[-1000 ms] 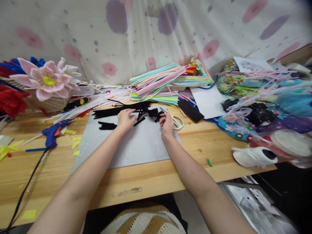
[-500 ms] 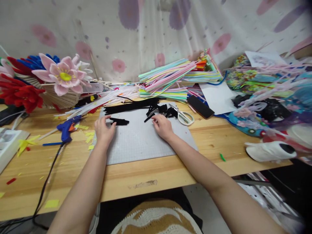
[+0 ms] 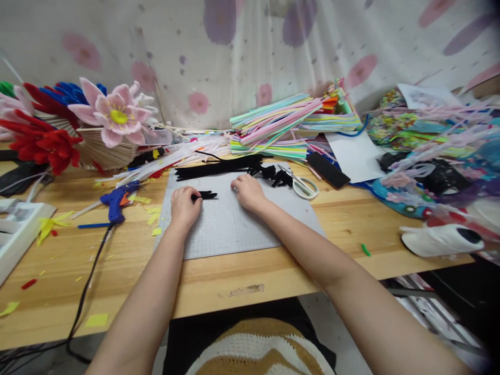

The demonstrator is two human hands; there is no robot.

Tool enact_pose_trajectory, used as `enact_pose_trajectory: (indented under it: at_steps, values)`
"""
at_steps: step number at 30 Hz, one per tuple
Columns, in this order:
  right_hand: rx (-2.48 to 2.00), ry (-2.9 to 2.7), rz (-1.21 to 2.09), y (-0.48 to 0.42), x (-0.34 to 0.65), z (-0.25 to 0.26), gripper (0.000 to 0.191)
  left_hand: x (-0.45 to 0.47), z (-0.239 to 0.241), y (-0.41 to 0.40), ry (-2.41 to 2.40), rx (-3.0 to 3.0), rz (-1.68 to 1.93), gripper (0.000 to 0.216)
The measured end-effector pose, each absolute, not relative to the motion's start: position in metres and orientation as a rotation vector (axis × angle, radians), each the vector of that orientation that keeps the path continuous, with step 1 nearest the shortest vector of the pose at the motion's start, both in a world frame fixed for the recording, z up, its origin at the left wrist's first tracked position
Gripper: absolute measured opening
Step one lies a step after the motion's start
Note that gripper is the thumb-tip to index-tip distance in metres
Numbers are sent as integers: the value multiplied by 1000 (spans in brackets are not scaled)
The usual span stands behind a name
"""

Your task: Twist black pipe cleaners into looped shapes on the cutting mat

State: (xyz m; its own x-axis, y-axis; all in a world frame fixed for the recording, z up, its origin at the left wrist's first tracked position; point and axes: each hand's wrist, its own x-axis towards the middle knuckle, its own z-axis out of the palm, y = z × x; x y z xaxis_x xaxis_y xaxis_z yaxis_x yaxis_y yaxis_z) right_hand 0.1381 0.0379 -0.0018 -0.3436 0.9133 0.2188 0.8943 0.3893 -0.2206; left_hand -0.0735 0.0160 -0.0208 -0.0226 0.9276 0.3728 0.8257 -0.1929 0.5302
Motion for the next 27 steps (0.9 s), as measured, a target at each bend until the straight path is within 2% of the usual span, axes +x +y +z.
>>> enact_pose_trajectory:
  at_steps: [3,8,15,17,21,23,27]
  values:
    - [-1576,-2283,36,40,144,-7,28,-72,-17,14,1916,2078,1008,2]
    - [-1451,-2232,98,31,145,-17,23,-70,-17,14,1931,2100,965,12]
    - [-1406,-2158,201,23,140,-15,18,-65,-11,9,1913,2073,1017,5]
    - [-1324,-2080,309,23,140,-14,18,-59,-8,5,1821,1971,1061,5]
    - [-1100,-1852,806,22,134,-17,26,-42,-10,-2,1503,1752,1034,13]
    - [-1038,-1774,999,22,130,-20,23,-35,-13,-4,1387,1735,954,15]
    - [-1024,-1797,1101,24,127,-25,18,-32,-16,-6,1371,1793,861,18]
